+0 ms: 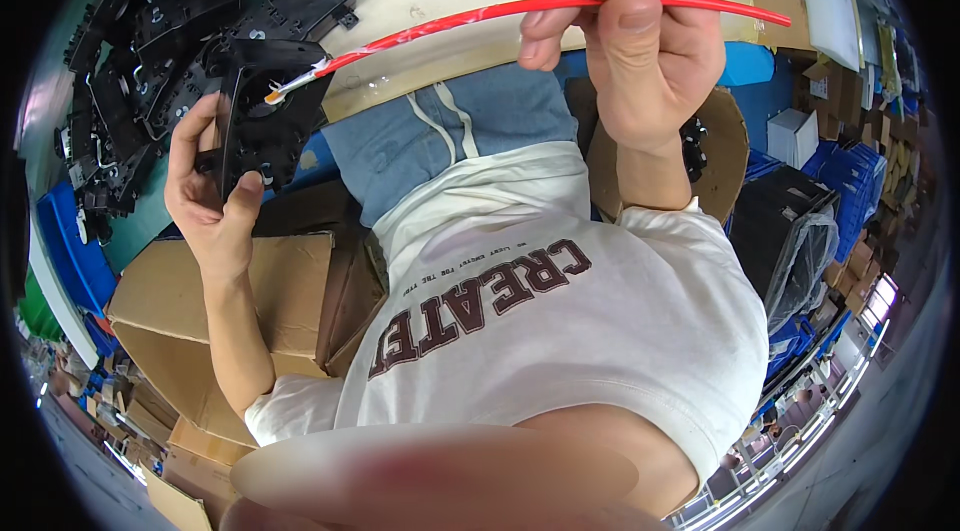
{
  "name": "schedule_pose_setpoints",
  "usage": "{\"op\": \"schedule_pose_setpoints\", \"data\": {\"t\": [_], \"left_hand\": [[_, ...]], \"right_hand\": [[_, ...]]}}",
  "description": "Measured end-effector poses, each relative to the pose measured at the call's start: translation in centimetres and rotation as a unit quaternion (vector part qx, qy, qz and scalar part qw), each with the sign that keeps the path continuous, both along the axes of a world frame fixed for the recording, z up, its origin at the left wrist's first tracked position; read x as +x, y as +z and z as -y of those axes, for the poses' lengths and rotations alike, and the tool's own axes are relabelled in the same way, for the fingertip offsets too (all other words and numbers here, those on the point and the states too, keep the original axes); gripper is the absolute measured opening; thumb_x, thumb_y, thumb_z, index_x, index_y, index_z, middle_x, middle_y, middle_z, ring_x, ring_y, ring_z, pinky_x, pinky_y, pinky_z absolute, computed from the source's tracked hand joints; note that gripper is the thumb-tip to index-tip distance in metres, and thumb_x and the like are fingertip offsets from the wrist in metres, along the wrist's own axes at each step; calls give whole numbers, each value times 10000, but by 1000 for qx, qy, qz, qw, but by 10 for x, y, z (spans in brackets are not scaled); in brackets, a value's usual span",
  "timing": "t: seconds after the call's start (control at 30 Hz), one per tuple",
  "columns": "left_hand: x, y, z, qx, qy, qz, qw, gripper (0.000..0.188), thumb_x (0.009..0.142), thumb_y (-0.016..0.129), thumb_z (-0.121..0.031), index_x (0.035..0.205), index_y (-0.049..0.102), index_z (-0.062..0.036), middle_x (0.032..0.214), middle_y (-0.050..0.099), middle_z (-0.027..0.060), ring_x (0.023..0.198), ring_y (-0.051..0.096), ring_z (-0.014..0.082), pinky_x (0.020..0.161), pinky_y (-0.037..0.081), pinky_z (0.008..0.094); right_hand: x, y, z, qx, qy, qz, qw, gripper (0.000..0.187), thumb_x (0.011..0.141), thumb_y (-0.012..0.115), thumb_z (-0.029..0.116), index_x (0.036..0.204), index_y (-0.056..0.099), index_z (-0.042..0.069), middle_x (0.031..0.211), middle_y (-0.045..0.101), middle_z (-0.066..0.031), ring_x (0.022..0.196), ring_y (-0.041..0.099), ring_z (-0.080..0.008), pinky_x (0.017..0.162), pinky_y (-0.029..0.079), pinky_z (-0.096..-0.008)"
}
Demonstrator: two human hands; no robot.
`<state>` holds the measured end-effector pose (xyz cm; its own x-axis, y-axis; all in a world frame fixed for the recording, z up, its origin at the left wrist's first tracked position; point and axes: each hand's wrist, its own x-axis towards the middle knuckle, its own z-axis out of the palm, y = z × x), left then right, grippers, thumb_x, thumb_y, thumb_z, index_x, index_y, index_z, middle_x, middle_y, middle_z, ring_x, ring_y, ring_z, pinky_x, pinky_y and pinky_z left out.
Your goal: Apply lubricant or sealant to black plastic components using a thin brush and organize them into boxes.
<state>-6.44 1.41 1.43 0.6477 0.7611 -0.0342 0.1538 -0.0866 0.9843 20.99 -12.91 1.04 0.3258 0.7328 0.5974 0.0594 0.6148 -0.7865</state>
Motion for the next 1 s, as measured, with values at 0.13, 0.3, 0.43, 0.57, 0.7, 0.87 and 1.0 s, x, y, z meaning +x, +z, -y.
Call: {"op": "schedule_pose_setpoints", "data": {"t": [0.13, 0.3, 0.43, 0.57, 0.7, 0.87, 1.0], "left_hand": [[0, 1, 0, 15, -8, -6, 1000, 609, 649, 621, -63, 1237, 493, 28, 1175, 588, 147, 1103, 561, 216, 962, 365, 259], [3, 3, 2, 13, -4, -5, 1000, 608, 645, 615, -36, 1237, 489, 27, 1130, 607, 132, 994, 586, 181, 888, 398, 232], [6, 5, 4, 1, -8, 8, 1000, 641, 575, 499, 95, 1214, 484, 42, 1119, 610, 162, 963, 578, 197, 903, 413, 263], [5, 4, 5, 29, -8, 1, 1000, 601, 633, 583, 7, 1227, 490, 31, 1071, 628, 124, 901, 588, 160, 838, 410, 213], [4, 3, 4, 41, -12, -5, 999, 587, 655, 613, -25, 1228, 495, 27, 1062, 630, 114, 885, 590, 147, 814, 414, 202], [5, 3, 4, 56, -19, -13, 998, 580, 654, 617, -24, 1220, 502, 26, 1081, 623, 120, 898, 590, 146, 811, 424, 210], [6, 3, 5, 69, -22, -21, 997, 579, 647, 614, -12, 1214, 507, 27, 1094, 617, 125, 910, 590, 150, 812, 432, 215]], "right_hand": [[-6, 6, -2, -12, -16, 38, 999, 171, 1001, 385, 184, 1021, 440, 24, 808, 568, -184, 591, 551, -176, 500, 474, -214], [-7, 18, -1, -34, -9, 132, 991, 176, 993, 413, 205, 995, 442, 31, 821, 586, -189, 596, 583, -191, 527, 493, -218], [-9, 28, 0, -33, -10, 198, 980, 193, 989, 422, 226, 982, 448, 35, 826, 597, -191, 597, 600, -203, 542, 500, -221], [-5, 40, -9, -17, 46, 278, 959, 164, 973, 456, 202, 975, 455, 38, 818, 599, -188, 605, 600, -206, 532, 497, -220], [-3, 51, -11, -18, 75, 331, 940, 118, 940, 502, 146, 970, 461, 39, 813, 601, -184, 607, 594, -207, 516, 491, -226], [-17, 65, -9, -45, 61, 381, 921, 121, 871, 559, 64, 954, 474, 40, 799, 600, -178, 600, 574, -202, 495, 474, -232], [-24, 71, -8, -72, 36, 407, 910, 138, 835, 578, 34, 937, 485, 41, 783, 597, -171, 587, 554, -194, 484, 460, -234]]}}
